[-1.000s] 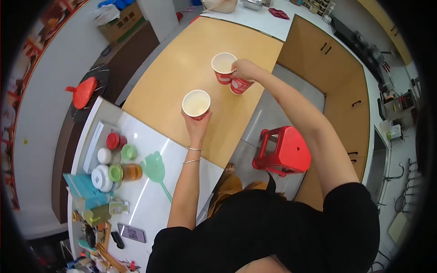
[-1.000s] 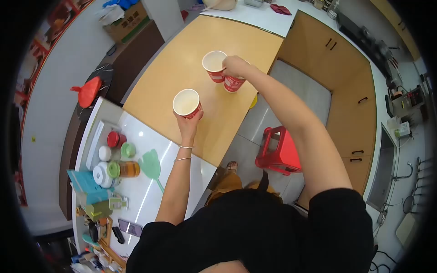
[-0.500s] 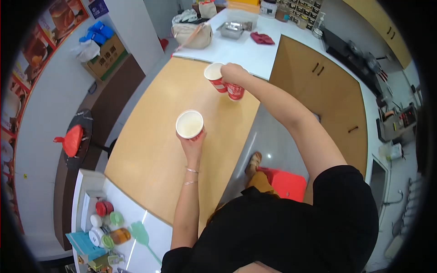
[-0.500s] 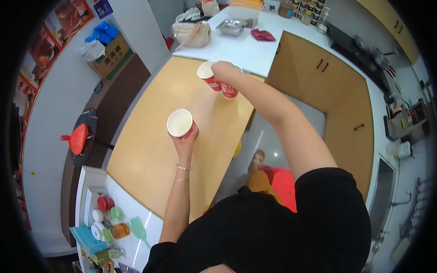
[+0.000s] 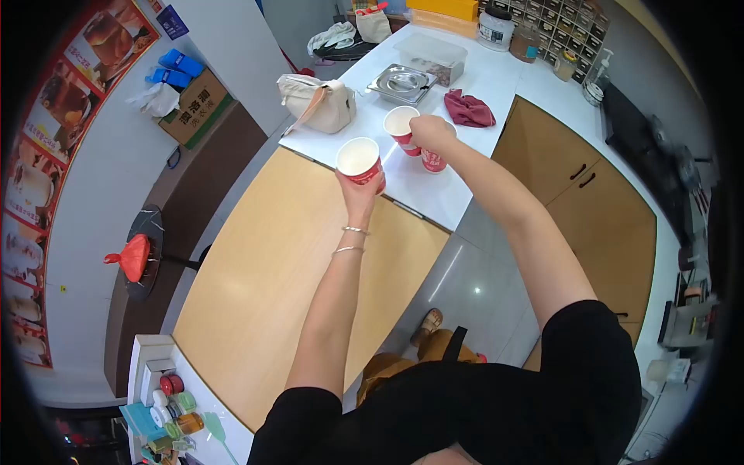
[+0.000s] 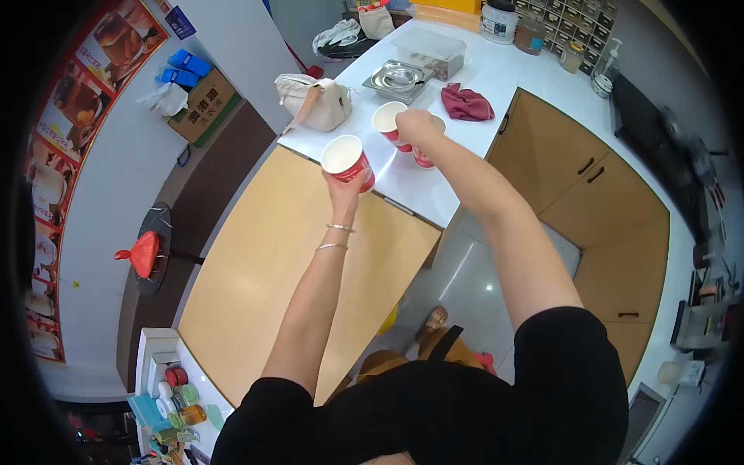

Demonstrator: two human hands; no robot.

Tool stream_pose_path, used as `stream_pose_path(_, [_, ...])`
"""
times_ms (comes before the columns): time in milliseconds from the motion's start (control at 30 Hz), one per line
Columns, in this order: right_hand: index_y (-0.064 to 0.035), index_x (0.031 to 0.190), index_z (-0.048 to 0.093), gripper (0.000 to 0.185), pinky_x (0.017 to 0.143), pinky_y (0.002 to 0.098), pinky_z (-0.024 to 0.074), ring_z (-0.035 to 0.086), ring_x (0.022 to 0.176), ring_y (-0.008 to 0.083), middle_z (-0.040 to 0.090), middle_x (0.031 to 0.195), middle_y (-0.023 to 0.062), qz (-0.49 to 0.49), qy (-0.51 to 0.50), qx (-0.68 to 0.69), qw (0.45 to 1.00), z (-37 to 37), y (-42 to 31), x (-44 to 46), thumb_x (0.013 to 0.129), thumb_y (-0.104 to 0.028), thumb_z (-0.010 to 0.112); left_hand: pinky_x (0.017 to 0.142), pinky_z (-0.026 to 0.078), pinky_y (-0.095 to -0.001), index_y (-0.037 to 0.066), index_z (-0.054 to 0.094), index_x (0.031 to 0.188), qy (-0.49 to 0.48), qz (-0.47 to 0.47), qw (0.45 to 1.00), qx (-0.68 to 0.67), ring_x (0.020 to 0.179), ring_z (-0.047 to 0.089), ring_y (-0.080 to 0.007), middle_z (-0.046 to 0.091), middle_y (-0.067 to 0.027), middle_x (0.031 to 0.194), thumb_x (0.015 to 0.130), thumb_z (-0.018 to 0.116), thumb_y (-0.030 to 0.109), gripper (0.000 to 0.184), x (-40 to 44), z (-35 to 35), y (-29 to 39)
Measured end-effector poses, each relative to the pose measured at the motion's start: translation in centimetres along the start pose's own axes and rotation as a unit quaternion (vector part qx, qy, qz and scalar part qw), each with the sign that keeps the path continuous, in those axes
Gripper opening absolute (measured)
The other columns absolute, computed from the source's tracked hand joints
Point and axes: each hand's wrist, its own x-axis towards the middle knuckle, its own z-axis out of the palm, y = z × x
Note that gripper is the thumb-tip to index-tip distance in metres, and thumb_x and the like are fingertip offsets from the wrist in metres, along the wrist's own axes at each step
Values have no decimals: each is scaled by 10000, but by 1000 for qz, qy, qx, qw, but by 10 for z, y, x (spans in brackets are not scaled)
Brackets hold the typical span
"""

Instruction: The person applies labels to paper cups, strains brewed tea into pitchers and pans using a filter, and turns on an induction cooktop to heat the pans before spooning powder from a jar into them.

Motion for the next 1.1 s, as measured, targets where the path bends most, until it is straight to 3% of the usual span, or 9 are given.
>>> stream_pose_path(100, [-35, 1098, 546, 536, 681, 418, 512, 637, 811, 321, 640, 859, 192, 3, 14, 40, 999, 2, 12, 3, 671, -300, 734, 925, 402, -336, -16, 297, 1247, 4, -40, 997, 64, 1110, 458, -255, 437, -155, 1192, 596, 789, 132, 829, 13, 34, -18])
stream_pose_path(133, [-67, 1257, 411, 727, 638, 420, 507, 638, 784, 317, 642, 838, 177, 0, 24, 36, 999, 6, 19, 5, 664, -322, 746, 924, 402, -337, -14, 302, 1249, 9, -40, 998, 55, 1111, 461, -262, 442, -158, 1189, 590, 787, 128, 830, 17, 42, -20])
stream_pose_path(267, [-46, 1338, 319, 736, 631, 394, 492, 634, 795, 292, 642, 861, 155, 0, -19, 16, 1000, -25, 16, -31, 717, -217, 675, 944, 383, -351, -12, 304, 1252, 7, -7, 997, 74, 1122, 456, -288, 442, -168, 1202, 574, 796, 119, 848, 32, 62, -44])
stream_pose_path(400, [-63, 1354, 288, 687, 587, 403, 490, 634, 722, 283, 633, 794, 142, -35, 155, -17, 987, 13, 33, -38, 725, -73, 564, 964, 367, -353, -11, 276, 1269, 6, -4, 998, 62, 1146, 441, -289, 432, -173, 1215, 573, 803, 126, 884, 36, 74, -55])
stream_pose_path(767, [-138, 1379, 256, 788, 572, 431, 487, 622, 638, 338, 618, 686, 182, -29, 88, 26, 995, 14, 41, -37, 686, -98, 628, 1005, 336, -365, -17, 220, 1316, -17, -19, 996, 88, 1213, 383, -312, 359, -189, 1304, 571, 802, 102, 953, 19, 82, -54])
stream_pose_path(833, [-135, 1316, 379, 675, 581, 420, 486, 628, 658, 321, 617, 673, 173, -31, 97, 18, 995, 2, 54, -44, 692, -114, 636, 1033, 298, -364, -17, 175, 1349, -44, -11, 997, 67, 1247, 343, -318, 327, -206, 1330, 609, 769, 74, 953, 12, 75, -47])
stream_pose_path(967, [-40, 951, 633, 220, 639, 337, 499, 638, 710, 244, 656, 790, 137, 4, 0, 189, 982, -63, 80, -67, 756, -142, 630, 1061, 240, -398, 0, 79, 1398, -13, -43, 986, 160, 1292, 274, -327, 267, -240, 1373, 731, 656, 34, 883, -39, 54, -6])
stream_pose_path(1067, [-15, 928, 629, 206, 685, 298, 471, 603, 755, 138, 649, 787, 69, 42, -82, 327, 940, -77, 96, -69, 793, -170, 637, 1050, 255, -397, 18, 112, 1399, -72, -39, 997, 4, 1289, 285, -299, 297, -207, 1364, 788, 622, 84, 798, -57, 65, 42])
stream_pose_path(1100, [-14, 928, 627, 202, 701, 283, 462, 591, 766, 124, 644, 791, 55, 39, -97, 329, 938, -78, 99, -69, 801, -171, 631, 1025, 293, -392, 31, 141, 1396, -144, -134, 978, -64, 1261, 329, -278, 328, -185, 1346, 810, 606, 113, 752, -53, 70, 50])
